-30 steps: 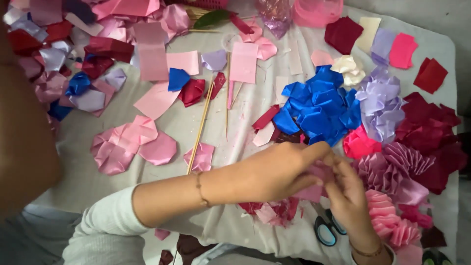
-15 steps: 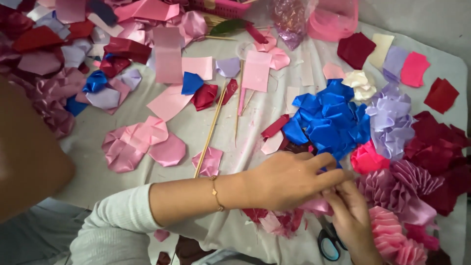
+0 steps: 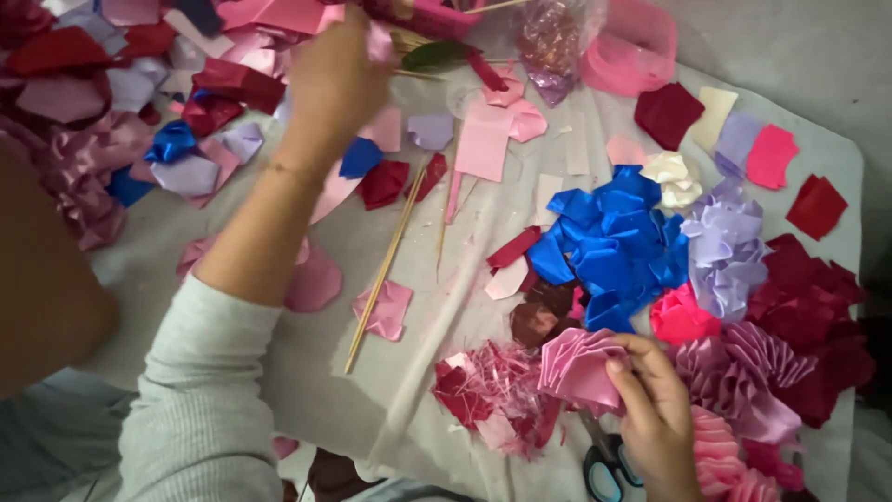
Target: The person folds and gathers pink fabric petals by hand to form a decorative flower, then places it on the table among other completed flowers. They repeat the process with additional pink fabric pieces, occasionally picking up and setting down finished flowers.
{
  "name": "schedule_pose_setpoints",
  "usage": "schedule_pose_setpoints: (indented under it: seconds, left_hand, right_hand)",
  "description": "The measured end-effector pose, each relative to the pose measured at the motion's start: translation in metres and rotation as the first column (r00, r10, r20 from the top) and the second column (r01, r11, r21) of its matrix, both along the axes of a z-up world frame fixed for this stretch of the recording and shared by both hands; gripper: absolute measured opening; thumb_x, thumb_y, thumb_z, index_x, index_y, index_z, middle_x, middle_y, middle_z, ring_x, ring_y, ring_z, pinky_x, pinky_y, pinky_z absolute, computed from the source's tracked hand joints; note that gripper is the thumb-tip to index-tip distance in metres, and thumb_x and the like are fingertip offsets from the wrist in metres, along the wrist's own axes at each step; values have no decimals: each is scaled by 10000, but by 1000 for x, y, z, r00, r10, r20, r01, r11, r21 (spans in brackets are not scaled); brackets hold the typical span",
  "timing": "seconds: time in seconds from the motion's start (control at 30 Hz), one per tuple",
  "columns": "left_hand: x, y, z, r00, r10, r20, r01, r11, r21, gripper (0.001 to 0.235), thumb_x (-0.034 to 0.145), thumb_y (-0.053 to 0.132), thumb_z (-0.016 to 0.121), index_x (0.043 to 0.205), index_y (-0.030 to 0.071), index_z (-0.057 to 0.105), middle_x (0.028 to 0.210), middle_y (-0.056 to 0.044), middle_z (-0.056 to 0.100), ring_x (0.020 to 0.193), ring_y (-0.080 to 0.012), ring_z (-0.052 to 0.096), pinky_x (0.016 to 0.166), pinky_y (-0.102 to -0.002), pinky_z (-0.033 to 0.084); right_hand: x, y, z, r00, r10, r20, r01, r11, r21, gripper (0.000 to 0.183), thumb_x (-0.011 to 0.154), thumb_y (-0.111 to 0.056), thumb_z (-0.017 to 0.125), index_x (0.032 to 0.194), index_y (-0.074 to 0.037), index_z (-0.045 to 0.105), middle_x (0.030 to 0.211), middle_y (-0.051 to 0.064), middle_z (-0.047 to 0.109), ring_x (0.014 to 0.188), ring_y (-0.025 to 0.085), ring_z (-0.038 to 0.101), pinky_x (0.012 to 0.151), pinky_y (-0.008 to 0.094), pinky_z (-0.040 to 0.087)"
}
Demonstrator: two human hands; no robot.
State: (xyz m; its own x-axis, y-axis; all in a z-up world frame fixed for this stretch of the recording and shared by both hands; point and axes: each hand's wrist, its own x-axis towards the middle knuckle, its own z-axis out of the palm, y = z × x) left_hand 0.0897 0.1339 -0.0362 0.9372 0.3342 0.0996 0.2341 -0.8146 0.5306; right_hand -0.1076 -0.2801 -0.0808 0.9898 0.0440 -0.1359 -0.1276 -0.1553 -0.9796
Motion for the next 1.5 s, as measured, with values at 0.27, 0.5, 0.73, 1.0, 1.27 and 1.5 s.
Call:
schedule_pose_setpoints:
  seconds: [0.27, 0.5, 0.73, 1.0, 1.27, 1.5]
  left_hand:
    - [67, 47, -63, 992, 120, -27, -107, 947, 303, 247, 964, 253, 657, 1141, 81, 664, 1009, -190, 728, 883, -469, 715, 616, -596, 581]
    - [-8, -4, 16, 823, -355, 442, 422, 905, -59, 343, 817, -244, 549, 913, 74, 636, 846, -12, 783, 845, -147, 779, 555, -233, 556]
    - [-90, -82, 43, 722, -554, 414, 691, 605, -395, 242, 868, -136, 451, 963, 57, 562, 896, -81, 761, 846, -165, 800, 617, -207, 636]
    - [-138, -160, 20, 350, -877, 329, 872, 176, -457, 145, 881, 20, 642, 1016, 74, 628, 798, -73, 718, 648, -222, 696, 618, -327, 535]
    - [-149, -180, -8, 484, -845, 226, 840, 376, -392, 268, 895, 151, 681, 1076, 113, 486, 810, -108, 719, 698, -337, 692, 573, -449, 494]
    - [-153, -178, -9, 531, -818, 223, 840, 474, -264, 385, 871, 244, 743, 1112, 126, 467, 806, -138, 679, 724, -376, 666, 582, -488, 479]
  right_hand:
    - [1, -5, 2, 999, -29, -46, 31, 998, 46, 267, 956, -66, 562, 1189, 44, 633, 1268, 211, 706, 1162, 272, 673, 950, 343, 531]
    - [1, -7, 6, 999, -19, -46, 20, 999, 32, 262, 955, -63, 559, 1182, 45, 635, 1261, 203, 710, 1146, 269, 676, 916, 340, 547]
    - [3, 2, 10, 999, -15, -30, 16, 999, 44, 248, 959, -81, 557, 1168, 30, 632, 1240, 194, 697, 1185, 275, 662, 1008, 355, 526]
    - [-1, 11, 16, 976, 140, 167, -112, 980, -167, 289, 1003, -44, 505, 1272, 26, 582, 1285, 181, 670, 1208, 295, 675, 952, 332, 624]
    - [-5, 10, 11, 994, 94, 59, -85, 986, -141, 405, 1005, -287, 500, 1261, 7, 607, 1327, 159, 660, 1255, 237, 631, 1061, 327, 498]
    - [-11, 10, 9, 974, 176, 145, -160, 981, -111, 540, 859, -184, 707, 1333, 10, 538, 1383, 170, 615, 1293, 266, 634, 1098, 332, 527]
